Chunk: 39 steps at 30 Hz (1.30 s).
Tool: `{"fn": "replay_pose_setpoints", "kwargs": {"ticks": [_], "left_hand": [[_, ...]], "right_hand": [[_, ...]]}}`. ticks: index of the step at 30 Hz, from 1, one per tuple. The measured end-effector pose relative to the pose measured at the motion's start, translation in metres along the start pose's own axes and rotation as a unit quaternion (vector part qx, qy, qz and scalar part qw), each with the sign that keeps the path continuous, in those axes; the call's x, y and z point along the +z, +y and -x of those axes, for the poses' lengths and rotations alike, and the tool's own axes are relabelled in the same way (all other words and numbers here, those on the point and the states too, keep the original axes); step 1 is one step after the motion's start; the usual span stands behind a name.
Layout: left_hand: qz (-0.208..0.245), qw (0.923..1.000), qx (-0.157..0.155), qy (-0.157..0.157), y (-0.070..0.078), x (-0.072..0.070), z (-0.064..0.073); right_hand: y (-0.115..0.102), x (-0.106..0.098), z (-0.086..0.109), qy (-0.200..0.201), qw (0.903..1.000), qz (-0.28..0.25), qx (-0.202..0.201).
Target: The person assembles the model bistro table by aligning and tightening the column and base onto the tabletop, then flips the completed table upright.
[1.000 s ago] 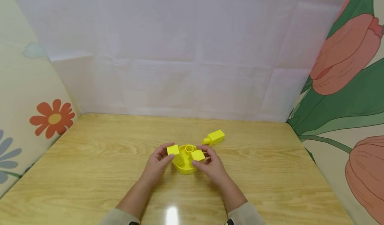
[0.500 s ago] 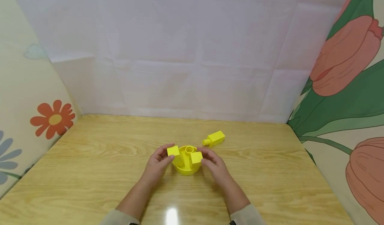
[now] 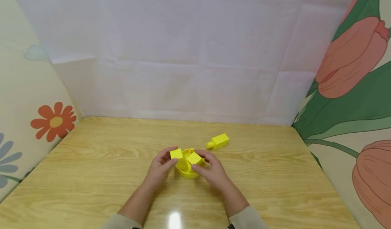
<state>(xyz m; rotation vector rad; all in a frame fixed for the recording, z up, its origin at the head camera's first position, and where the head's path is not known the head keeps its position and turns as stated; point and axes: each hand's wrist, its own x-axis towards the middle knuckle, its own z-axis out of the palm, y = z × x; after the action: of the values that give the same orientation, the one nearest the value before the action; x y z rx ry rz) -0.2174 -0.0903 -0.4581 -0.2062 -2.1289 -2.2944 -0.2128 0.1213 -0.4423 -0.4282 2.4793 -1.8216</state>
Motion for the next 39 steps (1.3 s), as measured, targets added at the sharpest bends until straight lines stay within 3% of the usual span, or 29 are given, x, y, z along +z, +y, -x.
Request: {"fn": "replay_pose_setpoints", "kwargs": {"ticks": [10,19,29,33,39], "left_hand": [[0.006,1.0000,0.003,-0.004,0.001,0.001,0.000],[0.003,1.0000,0.003,-0.005,0.003,0.001,0.000],[0.001,1.0000,-0.002,-0.001,0.000,0.001,0.000],[0.005,1.0000,0.000,-0.002,0.000,0.001,0.001],[0.012,0.9999,0.003,-0.004,-0.001,0.001,0.001]], "right_hand": [[-0.003,0.006,-0.008,0.019,0.9987,-0.019,0.043],[-0.004,0.005,-0.009,0.039,0.9982,-0.045,-0.001],[-0.005,0.008,-0.017,0.074,0.9968,-0.012,0.027],[-0.005,0.009,-0.018,0.066,0.9972,-0.012,0.033],[-0.003,0.009,-0.019,0.020,0.9981,-0.050,0.032]]}}
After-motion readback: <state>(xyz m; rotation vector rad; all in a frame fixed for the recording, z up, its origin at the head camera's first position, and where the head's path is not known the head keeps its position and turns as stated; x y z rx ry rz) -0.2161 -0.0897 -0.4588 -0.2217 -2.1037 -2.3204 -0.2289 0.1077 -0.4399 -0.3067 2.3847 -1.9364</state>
